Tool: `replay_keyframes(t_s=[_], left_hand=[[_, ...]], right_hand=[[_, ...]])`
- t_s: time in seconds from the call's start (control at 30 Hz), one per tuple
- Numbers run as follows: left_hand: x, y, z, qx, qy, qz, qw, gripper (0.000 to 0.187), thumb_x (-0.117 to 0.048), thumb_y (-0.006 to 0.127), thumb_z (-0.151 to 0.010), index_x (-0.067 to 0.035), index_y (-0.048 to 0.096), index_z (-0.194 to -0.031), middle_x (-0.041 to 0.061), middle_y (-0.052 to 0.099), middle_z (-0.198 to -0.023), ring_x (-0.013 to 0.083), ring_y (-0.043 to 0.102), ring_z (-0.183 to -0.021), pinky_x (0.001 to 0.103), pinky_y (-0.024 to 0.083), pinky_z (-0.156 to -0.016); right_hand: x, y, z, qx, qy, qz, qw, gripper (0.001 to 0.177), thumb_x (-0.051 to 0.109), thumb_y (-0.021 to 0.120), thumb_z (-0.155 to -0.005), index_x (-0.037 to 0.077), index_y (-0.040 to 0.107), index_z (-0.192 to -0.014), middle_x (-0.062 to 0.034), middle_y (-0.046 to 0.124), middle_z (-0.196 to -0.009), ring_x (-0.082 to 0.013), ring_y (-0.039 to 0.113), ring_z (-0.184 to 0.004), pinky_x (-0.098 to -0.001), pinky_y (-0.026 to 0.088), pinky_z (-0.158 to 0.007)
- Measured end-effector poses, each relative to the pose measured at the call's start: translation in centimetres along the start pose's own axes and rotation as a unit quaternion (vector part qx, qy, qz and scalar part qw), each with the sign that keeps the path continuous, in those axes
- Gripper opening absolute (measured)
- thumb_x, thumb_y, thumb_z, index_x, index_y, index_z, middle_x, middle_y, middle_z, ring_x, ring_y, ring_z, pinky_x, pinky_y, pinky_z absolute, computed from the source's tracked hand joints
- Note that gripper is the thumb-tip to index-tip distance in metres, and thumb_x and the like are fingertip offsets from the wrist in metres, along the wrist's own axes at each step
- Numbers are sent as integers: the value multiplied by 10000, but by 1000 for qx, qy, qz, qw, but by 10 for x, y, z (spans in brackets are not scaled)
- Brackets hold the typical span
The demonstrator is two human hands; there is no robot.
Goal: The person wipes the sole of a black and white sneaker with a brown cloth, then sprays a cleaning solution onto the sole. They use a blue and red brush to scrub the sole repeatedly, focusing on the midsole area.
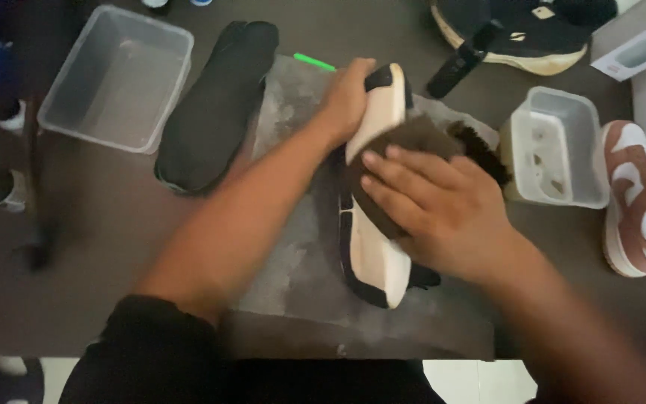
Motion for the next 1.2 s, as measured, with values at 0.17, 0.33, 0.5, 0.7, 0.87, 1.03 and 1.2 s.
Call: replay_keyframes(t_s=[0.17, 0.33, 0.5, 0.7, 0.87, 1.03, 1.2], left_hand=[[-30, -10, 18, 18, 36, -2, 999, 567, -328, 307, -969, -63, 579, -1390, 244, 600, -1419, 381, 552, -1336, 460, 389, -1116], [-47, -18, 25, 32, -64, 62, 996, 641, -452, 289, -924, -119, 626, -1357, 228, 586, -1419, 367, 536, -1313, 457, 382, -1055], [-42, -15, 24, 26, 45, -48, 997, 506, -265, 344, -981, -109, 519, -1430, 275, 573, -1389, 432, 518, -1310, 499, 388, -1087], [-30, -4, 14, -7, 98, -52, 994, 394, -263, 352, -971, -58, 623, -1171, 283, 706, -1103, 459, 645, -1037, 506, 461, -866], [-48, -16, 25, 30, 24, -8, 999, 524, -306, 309, -971, -72, 573, -1358, 258, 606, -1385, 402, 557, -1290, 461, 421, -1066], [-33, -6, 16, 23, 60, -48, 997, 463, -239, 335, -980, -60, 587, -1324, 254, 646, -1313, 420, 601, -1208, 488, 454, -1000], [-30, -7, 19, 29, 60, -66, 996, 486, -256, 338, -1000, -78, 514, -1417, 292, 609, -1320, 451, 569, -1232, 525, 446, -999]], right_hand=[[19, -4, 21, 25, 60, -172, 983, 324, 107, 588, -908, 62, 726, -1198, -111, 729, -1303, -270, 731, -1160, -355, 562, -954], [22, -15, 17, 5, 70, -248, 966, 228, 194, 625, -971, 48, 736, -1107, -119, 742, -1237, -262, 747, -1115, -360, 585, -971], [27, -18, 24, -11, 68, -263, 962, 304, 244, 532, -1003, 47, 750, -1080, -97, 755, -1193, -247, 742, -1096, -343, 601, -967], [29, -26, 29, 21, 47, -292, 955, 319, 288, 545, -998, 41, 734, -1068, -102, 762, -1184, -236, 762, -1088, -325, 578, -976], [34, -31, 34, 18, 57, -314, 948, 246, 206, 566, -990, 57, 755, -1038, -71, 770, -1169, -195, 762, -1071, -303, 596, -982], [41, -39, 36, 21, 69, -329, 941, 296, 208, 500, -1000, 74, 762, -1020, -61, 780, -1151, -204, 767, -1055, -319, 614, -959], [53, -44, 45, 27, 80, -344, 935, 235, 233, 570, -992, 95, 754, -1040, -51, 773, -1179, -195, 769, -1059, -310, 635, -926]])
Point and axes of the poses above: each hand's wrist, its own z-axis away from the middle knuckle, its own y-axis out of the palm, x = y × z, the point moved 2 cm from there along -z, towards the middle knuckle
